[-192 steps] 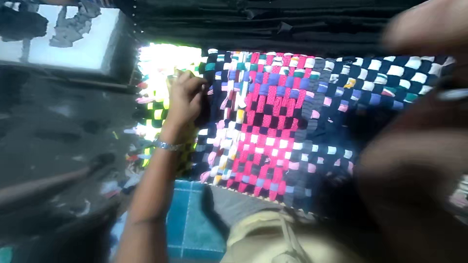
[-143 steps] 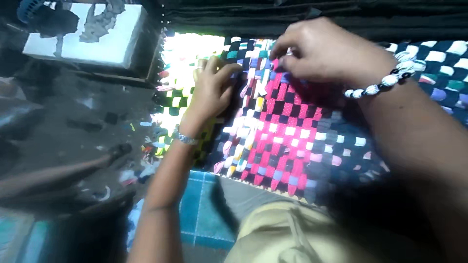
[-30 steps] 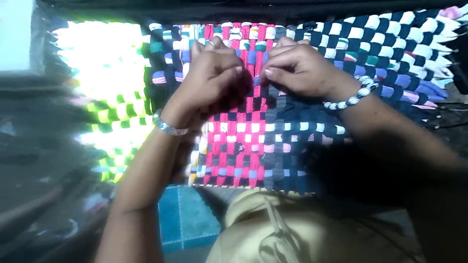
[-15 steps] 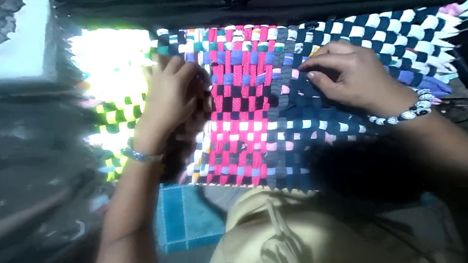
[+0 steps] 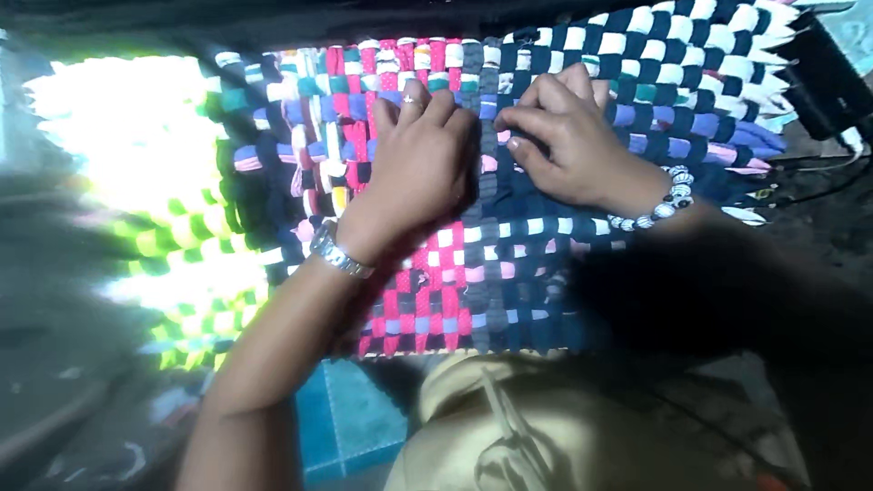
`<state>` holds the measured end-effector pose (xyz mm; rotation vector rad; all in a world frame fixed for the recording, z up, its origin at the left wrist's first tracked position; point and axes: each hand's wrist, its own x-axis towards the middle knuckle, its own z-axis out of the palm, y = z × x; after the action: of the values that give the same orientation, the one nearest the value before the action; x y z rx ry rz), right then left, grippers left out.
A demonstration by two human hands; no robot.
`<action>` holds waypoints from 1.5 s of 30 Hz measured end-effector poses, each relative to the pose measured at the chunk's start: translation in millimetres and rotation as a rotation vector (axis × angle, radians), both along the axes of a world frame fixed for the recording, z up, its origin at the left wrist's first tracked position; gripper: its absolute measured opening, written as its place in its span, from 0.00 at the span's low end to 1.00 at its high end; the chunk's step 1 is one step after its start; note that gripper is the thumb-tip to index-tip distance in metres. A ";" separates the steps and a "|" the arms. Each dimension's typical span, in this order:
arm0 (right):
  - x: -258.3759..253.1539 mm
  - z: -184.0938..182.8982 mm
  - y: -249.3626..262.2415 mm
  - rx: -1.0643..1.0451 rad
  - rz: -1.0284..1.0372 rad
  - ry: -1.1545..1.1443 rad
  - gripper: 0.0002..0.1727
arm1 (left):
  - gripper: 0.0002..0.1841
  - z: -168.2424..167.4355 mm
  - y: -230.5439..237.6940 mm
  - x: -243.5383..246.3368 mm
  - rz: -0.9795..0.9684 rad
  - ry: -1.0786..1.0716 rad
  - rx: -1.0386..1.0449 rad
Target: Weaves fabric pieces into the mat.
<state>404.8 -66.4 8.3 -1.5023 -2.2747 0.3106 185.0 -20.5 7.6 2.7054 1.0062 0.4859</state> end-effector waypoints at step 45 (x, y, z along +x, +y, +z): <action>93.5 43.8 -37.8 -0.170 -0.117 0.284 0.17 | 0.15 16.3 16.3 49.4 -0.252 -0.201 -0.249</action>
<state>498.4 -104.1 52.1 -1.5541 -1.9715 0.6534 234.4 -4.3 23.9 2.4562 0.6174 0.5323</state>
